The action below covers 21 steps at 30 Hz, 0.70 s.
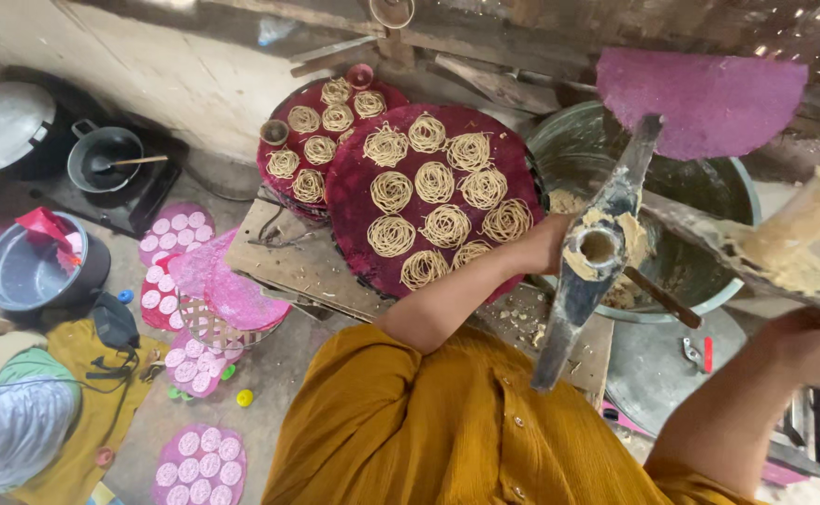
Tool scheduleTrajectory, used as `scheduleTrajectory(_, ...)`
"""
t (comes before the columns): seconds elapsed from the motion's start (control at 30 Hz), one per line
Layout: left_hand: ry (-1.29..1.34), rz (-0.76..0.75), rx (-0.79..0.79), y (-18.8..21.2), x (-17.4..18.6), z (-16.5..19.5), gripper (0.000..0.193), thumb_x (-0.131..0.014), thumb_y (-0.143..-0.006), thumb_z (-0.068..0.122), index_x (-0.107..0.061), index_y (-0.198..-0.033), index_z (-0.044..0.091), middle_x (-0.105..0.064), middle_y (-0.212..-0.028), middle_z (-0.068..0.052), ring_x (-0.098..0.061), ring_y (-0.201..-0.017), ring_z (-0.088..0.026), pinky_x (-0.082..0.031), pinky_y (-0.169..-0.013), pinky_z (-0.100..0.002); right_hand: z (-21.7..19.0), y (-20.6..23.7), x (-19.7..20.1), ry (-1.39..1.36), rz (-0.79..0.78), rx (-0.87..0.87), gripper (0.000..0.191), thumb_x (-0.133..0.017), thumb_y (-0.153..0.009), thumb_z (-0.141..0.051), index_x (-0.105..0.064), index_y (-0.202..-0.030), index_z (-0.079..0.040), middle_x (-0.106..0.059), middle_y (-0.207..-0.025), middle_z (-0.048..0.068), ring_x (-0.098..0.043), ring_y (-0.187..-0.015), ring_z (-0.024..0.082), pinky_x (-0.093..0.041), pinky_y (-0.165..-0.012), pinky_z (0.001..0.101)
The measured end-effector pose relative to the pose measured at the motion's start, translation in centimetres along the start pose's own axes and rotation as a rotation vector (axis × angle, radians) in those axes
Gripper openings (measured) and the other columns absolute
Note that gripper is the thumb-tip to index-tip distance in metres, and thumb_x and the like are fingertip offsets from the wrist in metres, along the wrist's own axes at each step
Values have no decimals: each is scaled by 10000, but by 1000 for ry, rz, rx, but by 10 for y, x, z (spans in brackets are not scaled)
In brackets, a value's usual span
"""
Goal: The person operates a manual wooden lever noodle press, scooping dough from a large basin into the press cylinder and squeezing it so strands extrude onto round trays, forming noodle nests. They periodically reload the press, reposition trays, and at one point walk across the work area to reach another tray.
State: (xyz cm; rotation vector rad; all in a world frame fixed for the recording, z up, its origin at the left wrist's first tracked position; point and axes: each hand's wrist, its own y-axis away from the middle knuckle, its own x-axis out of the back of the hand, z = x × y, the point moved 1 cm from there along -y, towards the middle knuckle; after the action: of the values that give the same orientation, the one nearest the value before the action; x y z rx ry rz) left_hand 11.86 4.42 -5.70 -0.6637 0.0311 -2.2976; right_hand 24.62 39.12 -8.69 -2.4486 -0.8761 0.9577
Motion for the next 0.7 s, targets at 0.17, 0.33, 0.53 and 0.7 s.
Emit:
scheduleTrajectory(0.17, 813, 203, -467, -5, 21, 20, 535, -826, -899, 77, -587, -1375, 136, -590, -1474, -43, -549, -1412, -260, -489, -1234, -467, -2, 63, -75, -646, -132, -406, 138, -571, -1127, -112, -616, -1255, -83, -680, -1244, 103, -661, -1109, 190, -518, -1065, 344)
scheduleTrajectory(0.33, 767, 322, -474, -3, 68, 18, 534, -827, -890, 68, -592, -1365, 138, -580, -1458, -39, -550, -1411, -269, -489, -1231, -474, 58, 60, -77, 1429, -1054, -109, 587, -774, -852, -408, -641, -1313, -70, -573, -1383, 205, -551, -1251, 426, -473, -997, 563)
scheduleTrajectory(0.53, 693, 345, -462, -13, 89, 7, 533, -829, -879, 58, -599, -1353, 141, -568, -1439, -34, -551, -1411, -280, -488, -1228, -482, 113, 52, -65, 1940, -1221, -440, 285, -638, -924, -256, -824, -1089, -116, -775, -1132, 180, -746, -1042, 330, -610, -855, 446)
scheduleTrajectory(0.7, 653, 347, -454, -30, 103, -4, 532, -830, -870, 49, -604, -1343, 143, -558, -1423, -30, -551, -1411, -288, -488, -1226, -488, 102, -13, -63, 1830, -1283, -407, 364, -673, -899, -487, -799, -1080, -198, -770, -1033, 130, -738, -960, 328, -586, -813, 461)
